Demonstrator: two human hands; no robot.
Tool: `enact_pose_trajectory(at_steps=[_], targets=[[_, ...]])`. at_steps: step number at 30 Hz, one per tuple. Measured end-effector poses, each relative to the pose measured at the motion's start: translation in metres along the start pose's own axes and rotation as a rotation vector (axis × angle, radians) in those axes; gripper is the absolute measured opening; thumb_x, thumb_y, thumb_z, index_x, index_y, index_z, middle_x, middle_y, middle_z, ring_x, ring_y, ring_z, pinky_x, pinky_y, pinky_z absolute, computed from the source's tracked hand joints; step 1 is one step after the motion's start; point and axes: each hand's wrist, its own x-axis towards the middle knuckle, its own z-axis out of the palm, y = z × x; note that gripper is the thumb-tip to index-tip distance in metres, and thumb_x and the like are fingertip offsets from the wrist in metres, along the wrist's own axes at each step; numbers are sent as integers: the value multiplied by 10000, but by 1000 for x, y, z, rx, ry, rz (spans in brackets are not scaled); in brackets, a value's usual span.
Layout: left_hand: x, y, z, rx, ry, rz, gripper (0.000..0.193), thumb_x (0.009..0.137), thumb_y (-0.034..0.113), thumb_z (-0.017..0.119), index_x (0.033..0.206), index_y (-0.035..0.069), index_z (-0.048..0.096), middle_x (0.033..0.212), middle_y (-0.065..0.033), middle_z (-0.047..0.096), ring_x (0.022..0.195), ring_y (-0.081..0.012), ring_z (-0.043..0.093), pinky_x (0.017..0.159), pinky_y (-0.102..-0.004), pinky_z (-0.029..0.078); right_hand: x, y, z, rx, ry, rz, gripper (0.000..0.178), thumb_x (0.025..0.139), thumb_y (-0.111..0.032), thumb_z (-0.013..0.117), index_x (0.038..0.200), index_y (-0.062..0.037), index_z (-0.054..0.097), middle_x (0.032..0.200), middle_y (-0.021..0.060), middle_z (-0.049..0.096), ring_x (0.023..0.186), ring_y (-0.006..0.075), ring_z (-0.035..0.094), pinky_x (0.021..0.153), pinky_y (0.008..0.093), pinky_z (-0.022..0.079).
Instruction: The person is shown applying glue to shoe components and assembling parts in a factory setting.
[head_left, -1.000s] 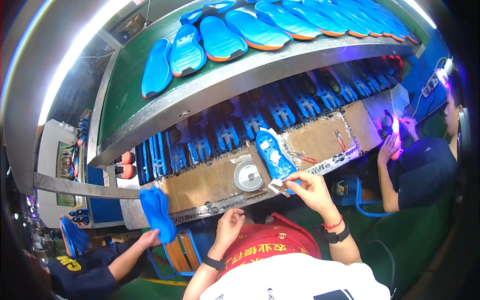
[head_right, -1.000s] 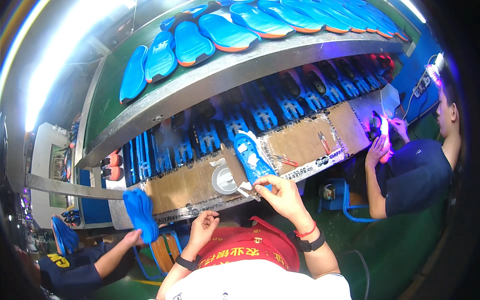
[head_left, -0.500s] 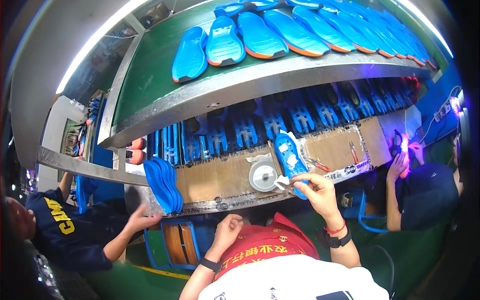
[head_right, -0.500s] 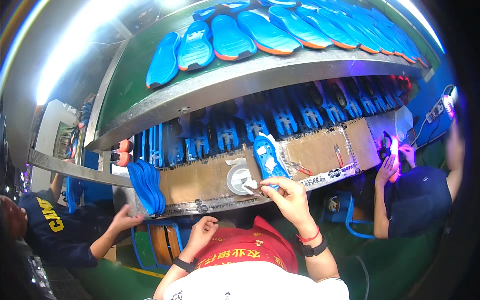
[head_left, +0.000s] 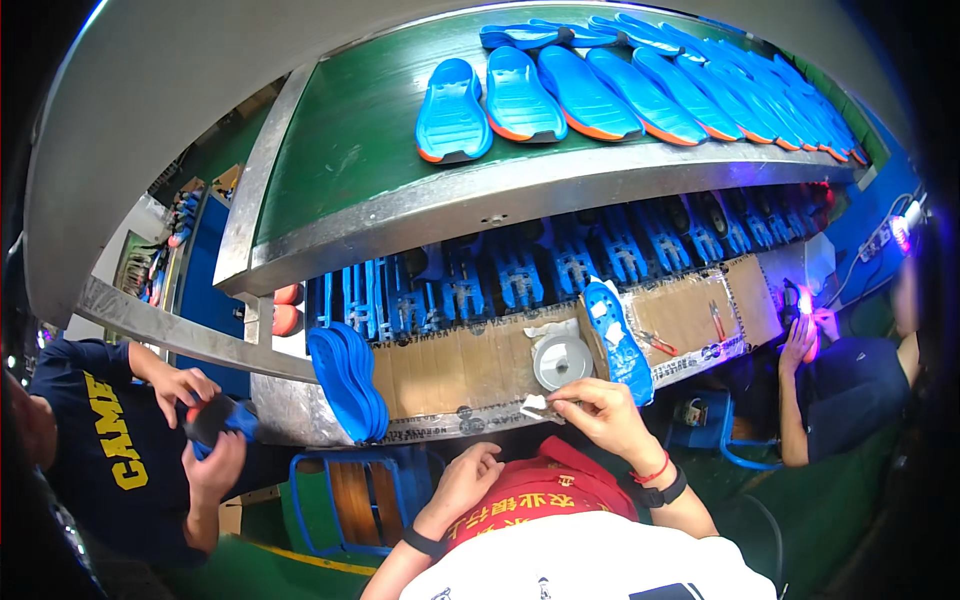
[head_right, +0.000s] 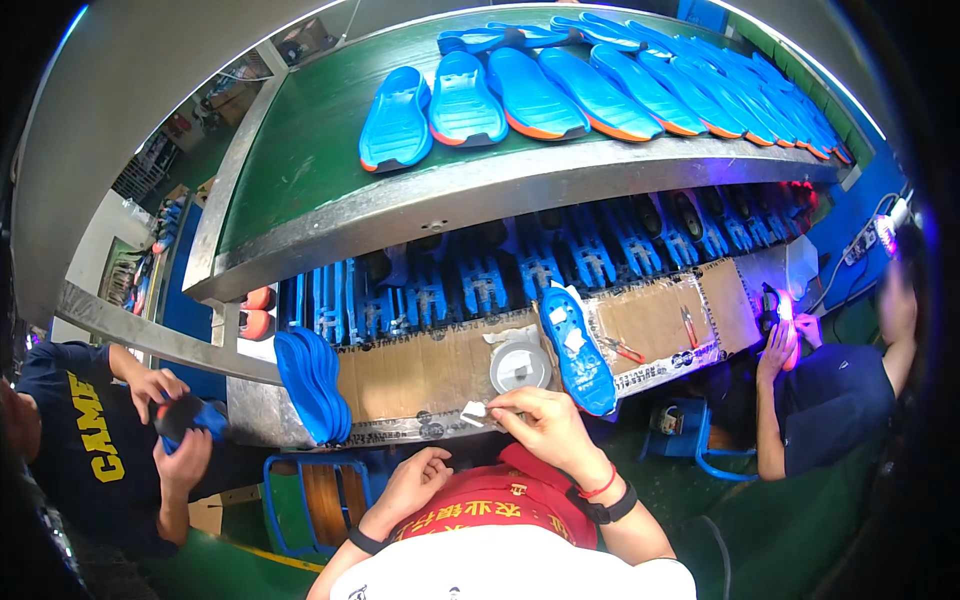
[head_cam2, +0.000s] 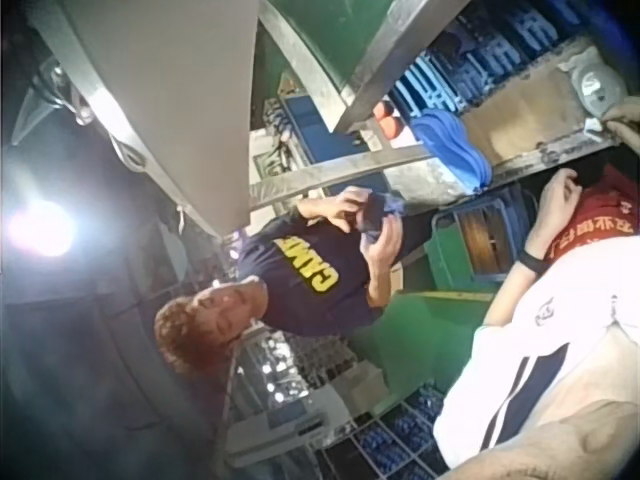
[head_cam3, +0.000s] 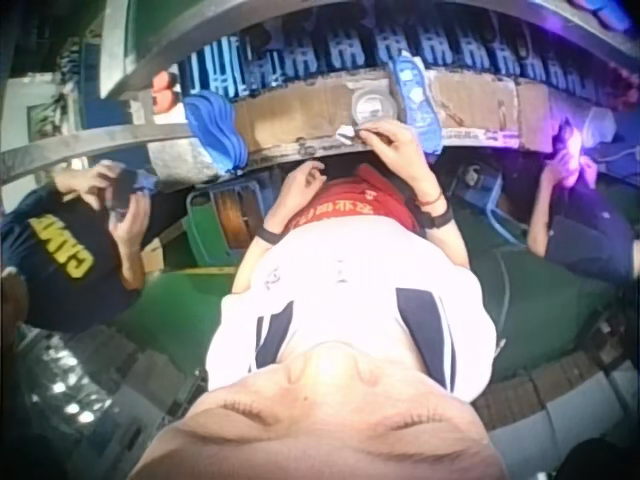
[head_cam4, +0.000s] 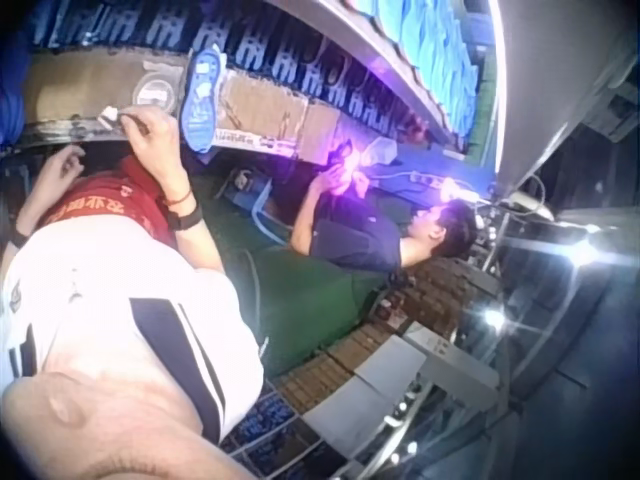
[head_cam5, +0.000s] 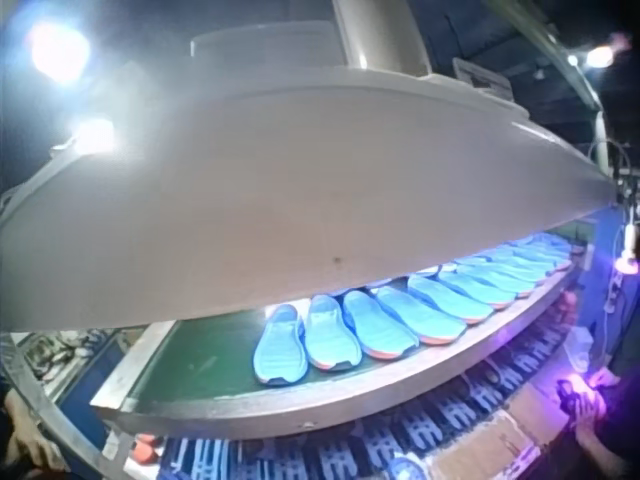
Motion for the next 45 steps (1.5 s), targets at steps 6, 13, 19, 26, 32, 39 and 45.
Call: enact_pose_trajectory(at_steps=[6,13,19,26,32,39,45], targets=[[-21,2,-17,-65,-54,-5,308,878,131,655,1137,-17,581,825,-82,641,671,-162,619,645,-294,504,10,-4,38,-34,-54,-41,102,841,-104,689,921,-44,713,844,120,694,749,277,681,661,339,532],[-17,6,-16,-21,-94,27,317,878,147,656,1141,-11,576,844,-91,640,693,-174,621,656,-298,501,6,0,41,-120,-85,-56,98,844,-69,676,927,-25,703,842,107,698,728,229,690,642,296,532],[-9,11,-4,12,-127,38,319,877,154,655,1139,-9,576,844,-95,641,700,-187,626,661,-309,501,-5,7,28,-129,-60,-39,121,846,-101,674,951,-51,707,871,113,696,762,271,683,673,336,536],[-6,21,12,18,-123,32,304,893,154,652,1140,-8,581,859,-70,645,705,-141,616,670,-269,502,-14,18,17,-126,-30,-32,111,837,-115,683,932,-79,726,890,99,696,772,278,676,682,347,534],[-12,24,10,-19,-82,4,305,893,150,659,1145,-2,582,856,-72,650,721,-133,625,671,-268,504,-12,23,17,-105,-83,2,98,822,-111,693,906,-79,733,871,93,699,767,261,681,677,342,534],[-15,-62,-38,-15,342,-34,248,855,125,678,1045,-14,600,841,-125,664,703,-208,668,645,-323,518,-4,27,38,-256,-72,-78,83,822,-115,688,893,-87,721,844,98,672,774,308,666,675,382,529],[-7,-138,-85,446,643,-161,337,814,106,721,1039,17,486,1045,-181,520,796,-345,642,696,-434,509,-2,43,64,-590,65,87,99,876,-132,616,954,-74,628,910,145,620,743,376,643,662,456,522]])
